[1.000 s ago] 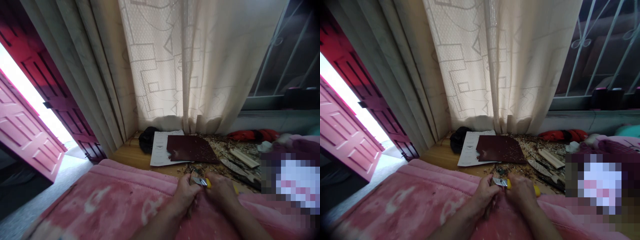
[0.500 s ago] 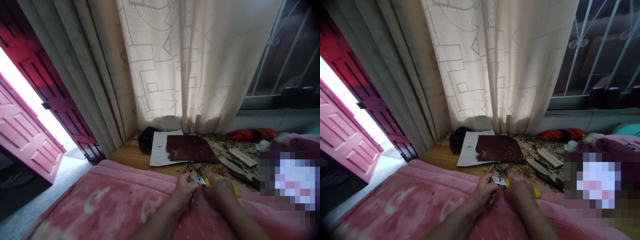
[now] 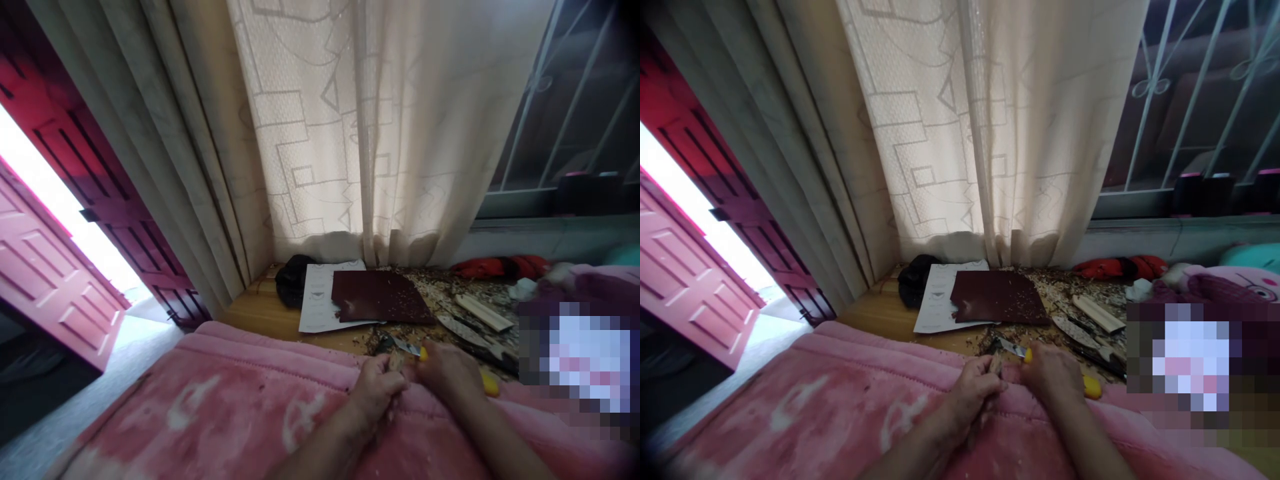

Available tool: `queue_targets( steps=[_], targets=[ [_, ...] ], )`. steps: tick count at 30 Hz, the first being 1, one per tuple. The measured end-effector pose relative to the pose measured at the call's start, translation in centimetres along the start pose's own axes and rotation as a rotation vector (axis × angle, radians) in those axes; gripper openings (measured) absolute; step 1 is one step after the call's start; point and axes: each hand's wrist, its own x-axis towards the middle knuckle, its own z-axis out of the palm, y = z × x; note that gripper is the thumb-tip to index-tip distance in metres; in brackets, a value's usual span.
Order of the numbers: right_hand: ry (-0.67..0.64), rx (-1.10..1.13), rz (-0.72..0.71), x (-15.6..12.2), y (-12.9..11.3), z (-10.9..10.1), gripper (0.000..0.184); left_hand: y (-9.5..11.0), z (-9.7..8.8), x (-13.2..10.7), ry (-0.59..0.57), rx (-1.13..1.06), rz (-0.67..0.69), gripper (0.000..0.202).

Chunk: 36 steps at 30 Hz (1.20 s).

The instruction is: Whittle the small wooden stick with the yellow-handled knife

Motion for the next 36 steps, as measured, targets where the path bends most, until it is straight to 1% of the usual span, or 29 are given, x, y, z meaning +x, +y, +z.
queue_targets(
  steps=[2,6,13,17,21,23,29,36],
  targets=[
    [0.009,0.0,0.018,0.3,0.3,0.2,0.023,0.0,-0.1,0.1,0.024,0.001,0.012,0.008],
    [0.032,0.013,0.02,0.4,0.3,0.2,0.022,0.0,-0.4,0.4,0.062,0.038,0.013,0.008],
    [0.113,0.047,-0.037,-0.3,-0.1,-0.6,0.019,-0.1,-0.5,0.8,0.112,0.128,0.045,0.009],
    [0.117,0.046,-0.086,-0.8,-0.7,-1.0,0.016,0.1,-0.5,0.6,0.09,0.107,0.043,0.015],
    [0.16,0.053,-0.184,-1.1,-1.0,-0.7,0.014,0.3,-0.5,0.6,0.089,0.082,0.026,0.017],
    [0.17,0.055,-0.208,-1.3,-1.2,-0.6,0.013,0.4,-0.5,0.6,0.086,0.076,0.005,0.016],
    [0.15,0.055,-0.21,-1.7,-2.0,-1.0,0.011,0.2,-0.7,0.9,0.081,0.053,0.014,0.012],
    [0.138,0.031,-0.201,-1.7,-2.0,-1.1,0.012,-0.2,-0.9,0.9,0.033,0.064,0.003,0.012]
  ],
)
